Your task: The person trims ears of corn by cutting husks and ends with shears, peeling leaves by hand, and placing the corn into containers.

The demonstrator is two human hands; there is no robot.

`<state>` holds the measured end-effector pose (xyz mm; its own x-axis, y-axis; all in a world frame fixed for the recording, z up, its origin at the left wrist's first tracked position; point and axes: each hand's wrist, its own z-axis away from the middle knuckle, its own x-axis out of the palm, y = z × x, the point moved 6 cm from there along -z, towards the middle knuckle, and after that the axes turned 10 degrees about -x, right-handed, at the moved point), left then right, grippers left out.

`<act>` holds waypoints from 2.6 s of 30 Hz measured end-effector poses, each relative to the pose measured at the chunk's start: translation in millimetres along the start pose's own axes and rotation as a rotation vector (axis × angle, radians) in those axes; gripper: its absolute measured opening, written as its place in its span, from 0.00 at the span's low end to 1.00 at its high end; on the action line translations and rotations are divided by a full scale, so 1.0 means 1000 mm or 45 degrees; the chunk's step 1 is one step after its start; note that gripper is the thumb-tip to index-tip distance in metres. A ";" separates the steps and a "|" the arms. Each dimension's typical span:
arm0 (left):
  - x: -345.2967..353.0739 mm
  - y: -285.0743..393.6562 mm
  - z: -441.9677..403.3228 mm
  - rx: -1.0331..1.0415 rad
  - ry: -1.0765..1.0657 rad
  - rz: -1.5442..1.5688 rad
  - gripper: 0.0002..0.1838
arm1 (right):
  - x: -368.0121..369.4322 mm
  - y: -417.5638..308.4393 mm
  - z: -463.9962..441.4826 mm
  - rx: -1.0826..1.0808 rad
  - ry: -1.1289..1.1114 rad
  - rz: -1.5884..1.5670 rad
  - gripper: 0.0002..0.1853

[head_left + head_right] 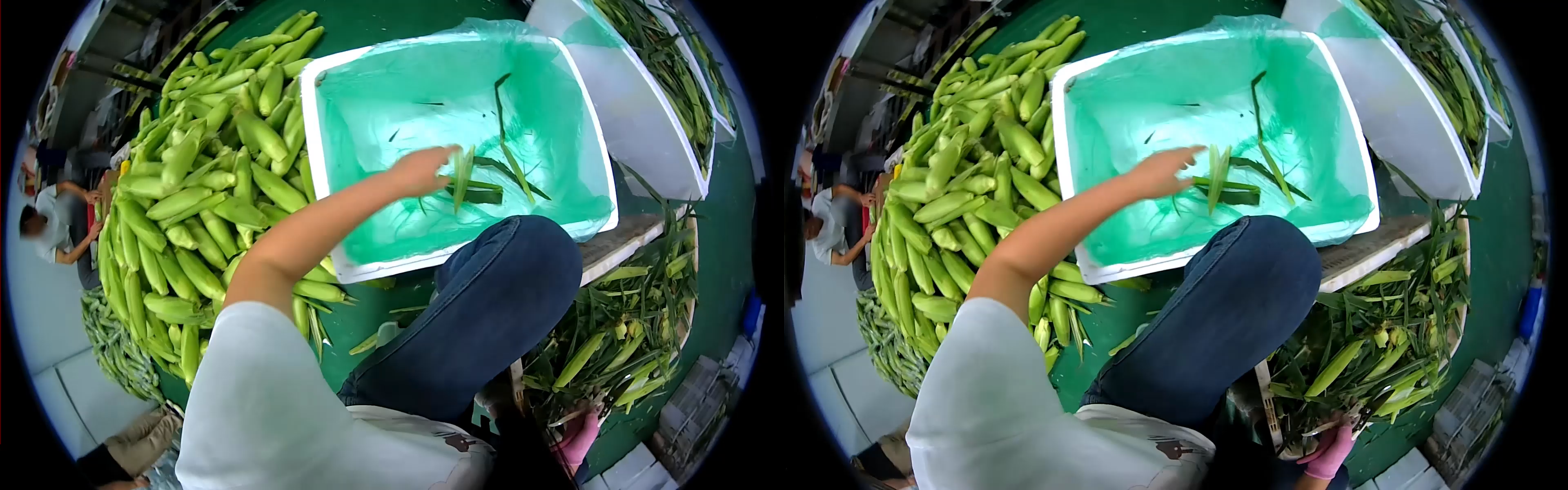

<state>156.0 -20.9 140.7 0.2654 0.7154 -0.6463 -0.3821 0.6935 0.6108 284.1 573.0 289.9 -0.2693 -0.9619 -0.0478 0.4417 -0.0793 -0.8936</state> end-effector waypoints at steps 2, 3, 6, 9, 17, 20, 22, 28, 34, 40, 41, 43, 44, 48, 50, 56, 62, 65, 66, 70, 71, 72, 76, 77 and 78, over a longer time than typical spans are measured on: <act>0.042 0.015 -0.050 0.127 0.020 -0.414 0.51 | -0.002 0.000 0.004 -0.026 -0.032 0.015 0.28; 0.063 0.009 -0.088 0.196 0.096 -0.454 0.55 | -0.009 0.005 0.007 -0.016 -0.082 0.035 0.27; 0.093 0.034 -0.162 0.236 0.148 -0.523 0.63 | 0.001 0.014 0.022 0.025 -0.030 0.100 0.26; 0.144 0.070 -0.219 0.383 0.081 -0.601 0.64 | -0.003 0.022 0.039 0.070 0.029 0.138 0.25; 0.176 -0.024 -0.133 0.143 0.007 -0.867 0.59 | -0.039 0.037 0.046 0.122 0.212 -0.015 0.28; 0.161 -0.087 -0.076 0.164 0.169 -0.662 0.27 | -0.028 0.043 0.036 0.226 0.242 0.064 0.28; 0.147 -0.161 -0.048 -0.374 0.191 -0.537 0.22 | -0.015 0.033 0.030 0.156 0.157 0.138 0.30; 0.078 -0.141 -0.047 -0.905 0.091 0.857 0.18 | -0.013 0.014 0.044 -0.104 0.049 0.040 0.32; -0.094 0.192 -0.026 -0.070 0.071 1.197 0.15 | -0.045 0.018 0.075 -0.140 0.088 -0.361 0.33; 0.003 0.455 0.070 0.262 -0.466 0.485 0.46 | -0.068 0.022 0.082 -0.366 -0.026 -0.454 0.35; 0.023 0.470 0.074 0.370 -0.500 0.495 0.52 | -0.073 0.029 0.079 -0.369 -0.048 -0.495 0.34; 0.045 0.482 0.076 0.461 -0.556 0.546 0.59 | -0.066 0.011 0.091 -0.412 -0.072 -0.435 0.34; 0.022 0.467 0.065 0.483 -0.362 0.479 0.57 | -0.068 0.007 0.099 -0.456 -0.060 -0.375 0.34; -0.108 0.288 0.016 0.512 0.647 0.599 0.32 | -0.098 0.028 0.125 -0.386 -0.043 -0.308 0.33; -0.116 0.140 0.034 0.071 1.041 0.242 0.33 | -0.093 0.021 0.125 -0.413 -0.118 -0.612 0.29; 0.005 -0.003 0.153 -0.459 1.037 -0.579 0.59 | -0.095 -0.044 0.033 -0.551 -0.113 -0.326 0.33; 0.067 -0.217 0.185 -1.143 0.569 1.508 0.38 | -0.053 -0.077 -0.062 -0.377 -0.441 -0.053 0.30; 0.150 -0.130 0.153 -1.279 0.353 1.449 0.38 | -0.060 -0.070 -0.079 0.146 -0.664 -0.608 0.31; 0.179 -0.103 0.143 -1.305 0.270 1.435 0.38 | -0.068 -0.069 -0.086 0.128 -0.669 -0.752 0.31; 0.252 0.004 0.126 -1.350 -0.036 1.347 0.37 | -0.088 -0.047 -0.084 0.095 -0.716 -1.128 0.29; 0.265 0.030 0.124 -1.342 -0.112 1.339 0.37 | -0.096 -0.042 -0.079 0.117 -0.721 -1.197 0.28; 0.275 0.056 0.124 -1.330 -0.180 1.329 0.37 | -0.103 -0.028 -0.069 0.223 -0.668 -1.247 0.28; 0.281 0.144 0.140 -1.274 -0.443 1.253 0.37 | -0.091 -0.021 -0.005 0.417 -0.385 -1.443 0.29; 0.272 0.162 0.148 -1.267 -0.496 1.225 0.37 | -0.081 -0.027 0.017 0.453 -0.310 -1.534 0.29; 0.262 0.181 0.155 -1.259 -0.530 1.202 0.37 | -0.069 -0.034 0.036 0.545 -0.256 -1.632 0.28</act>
<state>293.8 305.0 152.6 -0.2615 0.9599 0.1010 -0.9621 -0.2677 0.0528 318.6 632.9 339.4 -0.5746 -0.1710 0.8003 0.2165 -0.9749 -0.0528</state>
